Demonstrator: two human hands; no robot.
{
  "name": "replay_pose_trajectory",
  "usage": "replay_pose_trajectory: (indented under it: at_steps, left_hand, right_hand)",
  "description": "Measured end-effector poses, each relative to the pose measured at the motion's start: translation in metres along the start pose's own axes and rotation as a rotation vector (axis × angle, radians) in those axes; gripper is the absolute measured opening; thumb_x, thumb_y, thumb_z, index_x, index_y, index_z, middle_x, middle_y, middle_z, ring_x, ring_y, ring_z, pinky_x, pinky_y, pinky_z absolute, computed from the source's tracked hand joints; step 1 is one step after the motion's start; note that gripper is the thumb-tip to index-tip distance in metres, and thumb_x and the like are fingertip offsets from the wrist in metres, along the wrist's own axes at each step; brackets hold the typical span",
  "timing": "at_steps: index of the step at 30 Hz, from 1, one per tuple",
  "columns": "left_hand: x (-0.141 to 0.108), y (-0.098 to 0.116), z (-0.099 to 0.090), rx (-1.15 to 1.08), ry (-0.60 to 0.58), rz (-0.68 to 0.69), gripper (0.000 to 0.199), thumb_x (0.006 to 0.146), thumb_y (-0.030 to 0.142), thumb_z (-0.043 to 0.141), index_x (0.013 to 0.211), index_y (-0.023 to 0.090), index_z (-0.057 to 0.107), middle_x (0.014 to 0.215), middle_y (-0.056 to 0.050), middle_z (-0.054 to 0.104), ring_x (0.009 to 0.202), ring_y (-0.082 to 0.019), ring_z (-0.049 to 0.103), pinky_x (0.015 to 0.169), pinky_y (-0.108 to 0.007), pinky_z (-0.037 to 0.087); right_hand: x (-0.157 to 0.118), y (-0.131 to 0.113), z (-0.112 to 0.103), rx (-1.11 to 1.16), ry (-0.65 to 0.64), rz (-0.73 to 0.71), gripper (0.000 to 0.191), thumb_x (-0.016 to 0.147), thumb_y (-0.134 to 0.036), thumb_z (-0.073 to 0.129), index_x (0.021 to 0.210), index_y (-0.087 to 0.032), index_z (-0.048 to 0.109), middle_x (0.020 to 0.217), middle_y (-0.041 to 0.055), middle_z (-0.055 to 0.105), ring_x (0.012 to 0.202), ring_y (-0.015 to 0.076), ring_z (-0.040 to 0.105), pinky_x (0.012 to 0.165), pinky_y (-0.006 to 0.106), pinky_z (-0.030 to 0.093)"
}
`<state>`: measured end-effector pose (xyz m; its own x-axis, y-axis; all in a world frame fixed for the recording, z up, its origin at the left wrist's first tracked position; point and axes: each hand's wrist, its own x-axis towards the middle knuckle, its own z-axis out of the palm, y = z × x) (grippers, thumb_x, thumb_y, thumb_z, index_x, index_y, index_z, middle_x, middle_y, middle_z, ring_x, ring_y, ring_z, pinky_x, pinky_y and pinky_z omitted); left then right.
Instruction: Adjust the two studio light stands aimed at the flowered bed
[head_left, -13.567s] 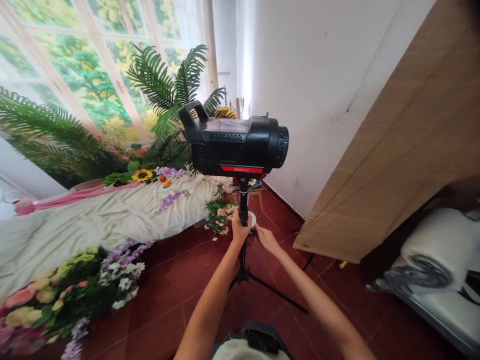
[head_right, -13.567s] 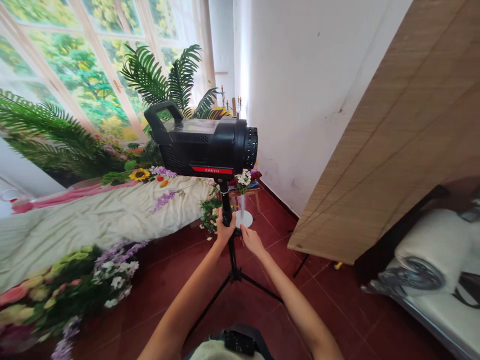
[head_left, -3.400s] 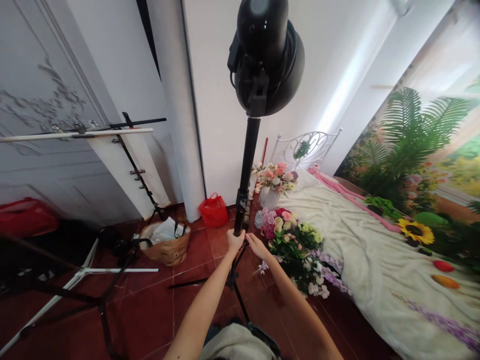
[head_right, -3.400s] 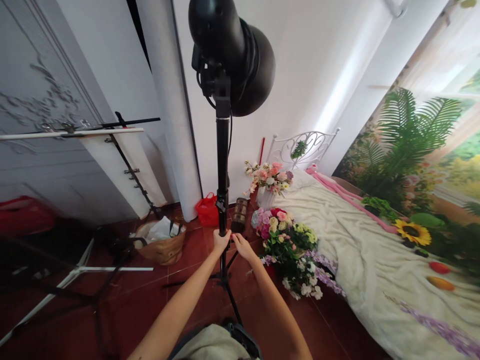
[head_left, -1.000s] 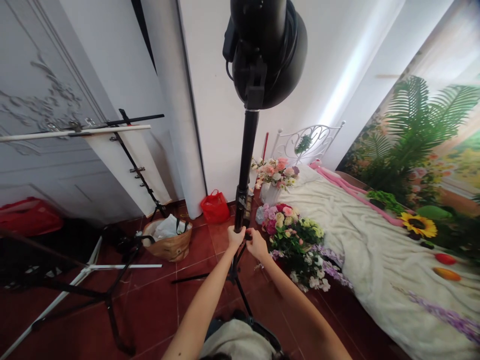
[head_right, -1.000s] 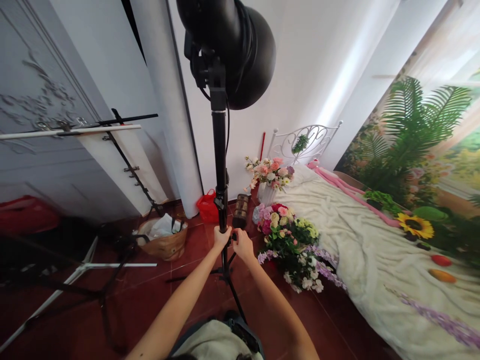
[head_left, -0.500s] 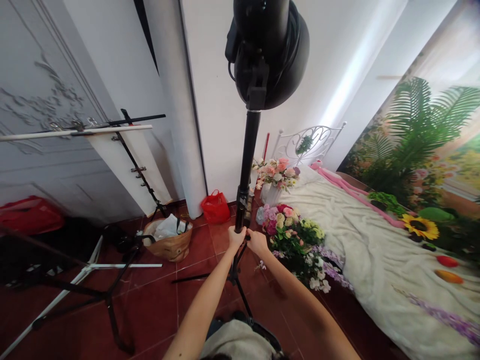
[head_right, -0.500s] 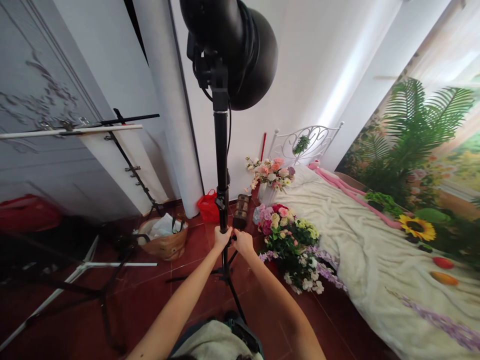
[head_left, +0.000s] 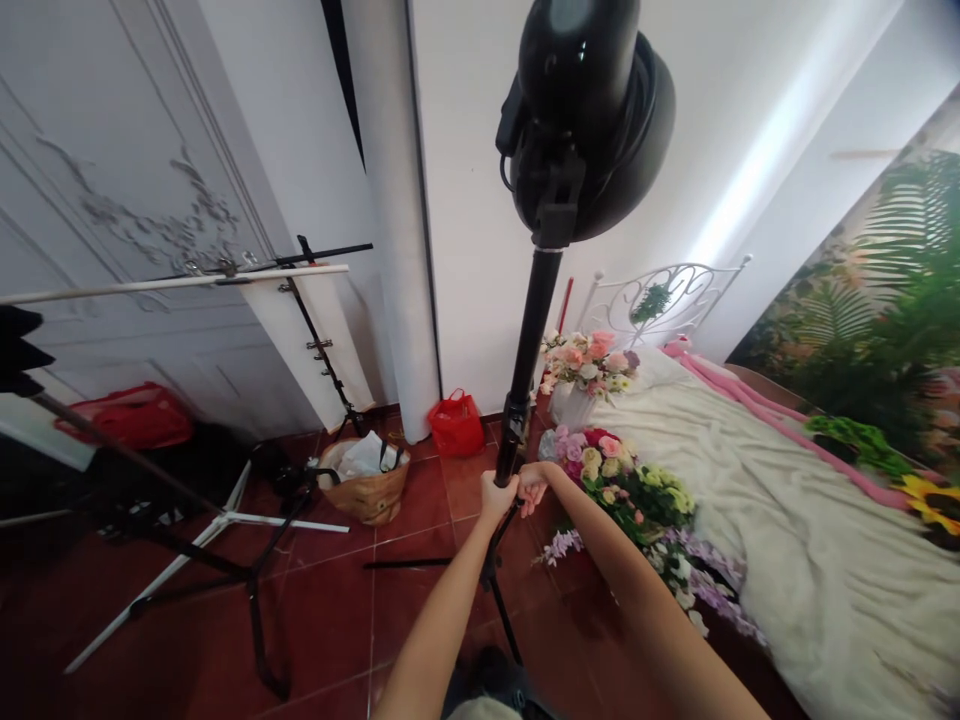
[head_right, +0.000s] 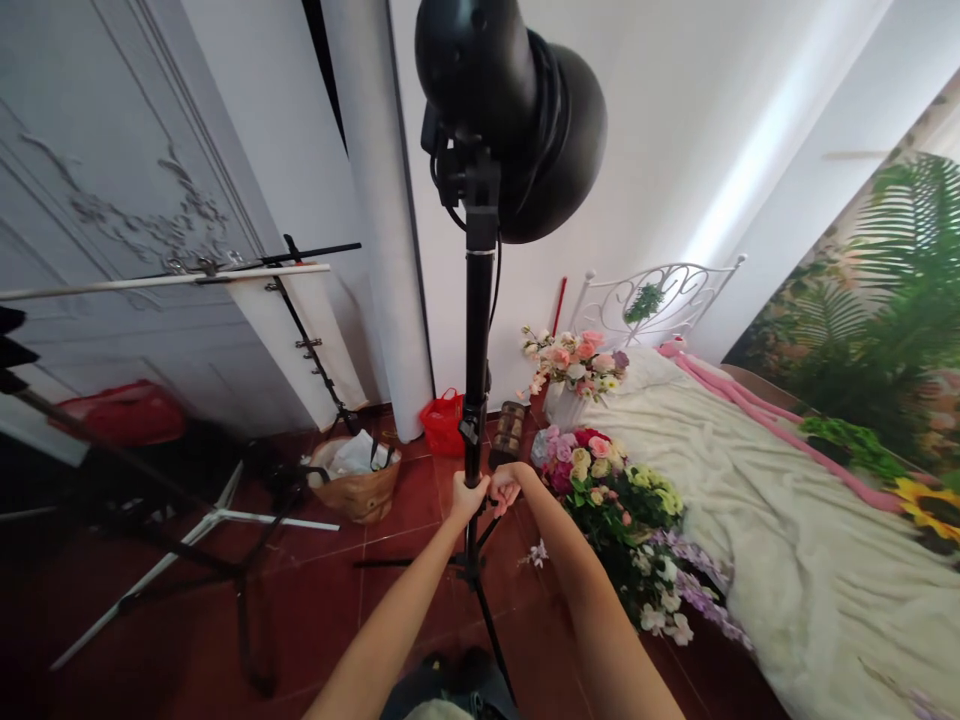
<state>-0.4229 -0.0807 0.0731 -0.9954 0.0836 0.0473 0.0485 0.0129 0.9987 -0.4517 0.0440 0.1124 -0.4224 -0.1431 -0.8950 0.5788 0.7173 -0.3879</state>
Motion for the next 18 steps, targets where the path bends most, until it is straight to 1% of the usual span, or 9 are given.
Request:
replay_pose_trajectory:
  at_steps: [3,7,10,13,15,17,18]
  left_hand:
    - [0.0,-0.001,-0.001,0.02,-0.02,0.006,0.025,0.058,0.028,0.064,0.044,0.016,0.047,0.044,0.003,0.046,0.044,-0.008,0.041,0.045,-0.02,0.032]
    - [0.0,-0.003,-0.002,0.024,-0.046,0.005,0.023,0.059,0.026,0.063,0.046,0.015,0.048,0.045,0.002,0.047,0.044,-0.008,0.042,0.045,-0.02,0.032]
    - [-0.001,-0.002,-0.002,0.027,-0.058,0.009,0.021,0.06,0.025,0.062,0.046,0.015,0.049,0.044,0.003,0.046,0.043,-0.007,0.041,0.044,-0.019,0.03]
    - [-0.002,0.002,-0.003,0.041,-0.059,0.012,0.021,0.06,0.024,0.061,0.046,0.015,0.048,0.043,0.004,0.044,0.043,-0.007,0.04,0.044,-0.019,0.029]
    - [-0.004,0.006,-0.004,0.052,-0.066,0.013,0.022,0.06,0.024,0.061,0.045,0.015,0.047,0.043,0.004,0.045,0.043,-0.007,0.042,0.044,-0.019,0.03]
    - [-0.007,0.008,-0.005,0.058,-0.074,0.002,0.023,0.061,0.025,0.061,0.045,0.016,0.047,0.042,0.004,0.044,0.041,-0.008,0.042,0.044,-0.019,0.032]
    - [-0.008,0.009,-0.006,0.059,-0.08,-0.006,0.023,0.061,0.026,0.061,0.045,0.016,0.047,0.042,0.004,0.044,0.04,-0.008,0.043,0.044,-0.019,0.033]
  right_hand:
    - [0.005,0.004,-0.006,0.062,-0.057,0.019,0.017,0.056,-0.002,0.052,0.065,-0.003,0.067,0.072,0.0148,0.072,0.058,0.0141,0.066,0.052,0.015,0.047]
    - [0.013,0.008,-0.009,0.106,-0.094,0.039,0.019,0.052,-0.002,0.055,0.066,-0.003,0.067,0.072,0.018,0.071,0.057,0.0173,0.066,0.05,0.019,0.048]
    - [0.017,0.012,-0.008,0.132,-0.084,0.021,0.018,0.053,-0.003,0.055,0.067,-0.004,0.067,0.071,0.0178,0.071,0.06,0.0198,0.067,0.05,0.021,0.049]
    - [0.016,0.018,-0.002,0.2,-0.011,-0.045,0.013,0.057,-0.006,0.057,0.066,-0.006,0.066,0.069,0.0157,0.071,0.059,0.0191,0.068,0.052,0.02,0.049]
    - [0.013,0.028,0.009,0.282,0.071,-0.113,0.01,0.063,-0.009,0.056,0.067,-0.008,0.066,0.069,0.0131,0.071,0.059,0.0164,0.067,0.055,0.019,0.049]
    - [0.012,0.05,0.028,0.378,0.166,-0.183,0.013,0.072,-0.013,0.053,0.074,-0.01,0.066,0.075,0.0102,0.072,0.063,0.0128,0.067,0.06,0.017,0.05]
    - [0.011,0.066,0.043,0.448,0.234,-0.227,0.016,0.076,-0.016,0.05,0.078,-0.011,0.066,0.08,0.0089,0.072,0.065,0.0113,0.067,0.061,0.017,0.049]
